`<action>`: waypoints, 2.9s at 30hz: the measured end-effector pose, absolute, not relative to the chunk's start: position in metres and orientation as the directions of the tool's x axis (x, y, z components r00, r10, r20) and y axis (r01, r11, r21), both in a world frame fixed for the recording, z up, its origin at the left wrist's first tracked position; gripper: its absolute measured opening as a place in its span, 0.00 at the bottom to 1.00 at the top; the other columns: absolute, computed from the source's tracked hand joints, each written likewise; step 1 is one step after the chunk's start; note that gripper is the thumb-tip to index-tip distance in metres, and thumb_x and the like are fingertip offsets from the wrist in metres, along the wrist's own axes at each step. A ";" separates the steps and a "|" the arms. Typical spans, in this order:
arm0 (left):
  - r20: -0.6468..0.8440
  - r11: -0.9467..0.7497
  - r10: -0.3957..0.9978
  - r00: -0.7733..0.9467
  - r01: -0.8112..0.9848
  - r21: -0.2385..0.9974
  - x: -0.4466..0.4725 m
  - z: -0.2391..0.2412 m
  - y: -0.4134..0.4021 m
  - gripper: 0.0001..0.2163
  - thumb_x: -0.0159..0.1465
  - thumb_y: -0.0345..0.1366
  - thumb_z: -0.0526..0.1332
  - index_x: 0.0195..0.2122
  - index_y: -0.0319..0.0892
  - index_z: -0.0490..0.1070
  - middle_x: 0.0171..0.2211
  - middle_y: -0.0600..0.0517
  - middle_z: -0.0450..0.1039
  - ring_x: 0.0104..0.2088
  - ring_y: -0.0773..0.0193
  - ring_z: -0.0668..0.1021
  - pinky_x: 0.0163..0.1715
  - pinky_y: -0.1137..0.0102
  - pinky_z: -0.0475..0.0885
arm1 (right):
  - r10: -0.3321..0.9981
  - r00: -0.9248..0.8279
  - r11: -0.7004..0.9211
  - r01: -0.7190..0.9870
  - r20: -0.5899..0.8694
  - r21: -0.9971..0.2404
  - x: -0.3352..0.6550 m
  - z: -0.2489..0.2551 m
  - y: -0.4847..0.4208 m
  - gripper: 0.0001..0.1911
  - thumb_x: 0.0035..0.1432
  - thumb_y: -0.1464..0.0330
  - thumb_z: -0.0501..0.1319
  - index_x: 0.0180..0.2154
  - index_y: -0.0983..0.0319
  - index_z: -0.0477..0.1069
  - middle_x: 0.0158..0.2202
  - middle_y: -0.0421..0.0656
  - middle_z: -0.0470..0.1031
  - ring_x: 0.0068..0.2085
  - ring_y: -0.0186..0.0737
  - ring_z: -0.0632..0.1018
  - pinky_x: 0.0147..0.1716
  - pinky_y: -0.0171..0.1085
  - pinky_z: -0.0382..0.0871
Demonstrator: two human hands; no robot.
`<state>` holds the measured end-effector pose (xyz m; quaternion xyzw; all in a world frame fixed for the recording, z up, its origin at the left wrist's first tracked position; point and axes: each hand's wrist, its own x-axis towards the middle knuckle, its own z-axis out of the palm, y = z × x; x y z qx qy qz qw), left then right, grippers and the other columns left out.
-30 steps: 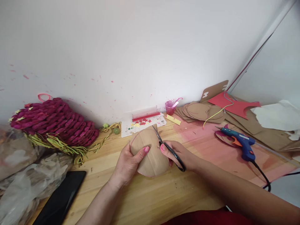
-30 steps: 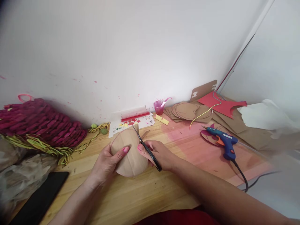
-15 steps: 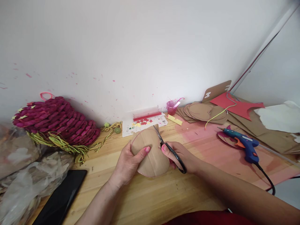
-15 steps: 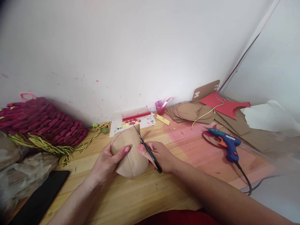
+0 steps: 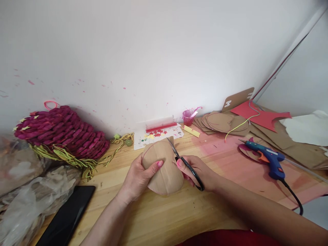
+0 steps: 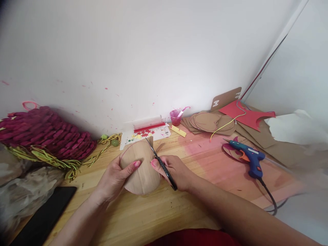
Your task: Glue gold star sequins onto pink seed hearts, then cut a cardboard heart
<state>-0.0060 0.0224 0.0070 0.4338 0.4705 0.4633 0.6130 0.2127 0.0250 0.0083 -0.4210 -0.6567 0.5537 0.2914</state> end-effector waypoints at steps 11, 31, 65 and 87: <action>-0.165 0.189 0.971 0.175 -0.130 0.973 -0.009 0.019 0.024 0.31 0.54 0.42 0.73 0.57 0.41 0.70 0.49 0.42 0.78 0.44 0.51 0.81 0.42 0.63 0.78 | 0.871 -0.473 -0.022 0.229 -0.131 -0.973 0.213 0.011 0.025 0.29 0.59 0.40 0.54 0.23 0.58 0.56 0.19 0.34 0.59 0.19 0.31 0.61 0.17 0.33 0.53; -0.134 0.157 0.958 0.254 -0.073 0.985 -0.024 0.024 0.031 0.27 0.55 0.40 0.73 0.55 0.44 0.72 0.51 0.44 0.78 0.46 0.52 0.81 0.40 0.67 0.76 | 0.867 -0.483 0.000 0.254 -0.127 -0.967 0.212 0.013 0.023 0.29 0.58 0.41 0.55 0.23 0.58 0.54 0.18 0.34 0.58 0.19 0.31 0.61 0.17 0.33 0.51; -0.101 0.098 0.944 0.313 0.026 0.995 -0.036 0.031 0.031 0.27 0.55 0.40 0.73 0.55 0.44 0.70 0.49 0.47 0.78 0.46 0.57 0.80 0.41 0.70 0.77 | 0.788 -0.600 -0.013 0.206 -0.136 -0.979 0.217 0.015 0.026 0.30 0.61 0.41 0.52 0.26 0.61 0.62 0.23 0.36 0.63 0.23 0.31 0.68 0.22 0.32 0.65; -0.013 -0.045 0.962 0.274 0.201 0.979 -0.043 0.038 0.030 0.25 0.55 0.41 0.73 0.53 0.44 0.71 0.47 0.49 0.78 0.44 0.60 0.79 0.40 0.72 0.76 | 0.734 -0.640 -0.137 0.188 -0.228 -0.972 0.216 0.013 0.028 0.33 0.59 0.38 0.49 0.27 0.61 0.63 0.22 0.35 0.63 0.20 0.29 0.67 0.20 0.31 0.62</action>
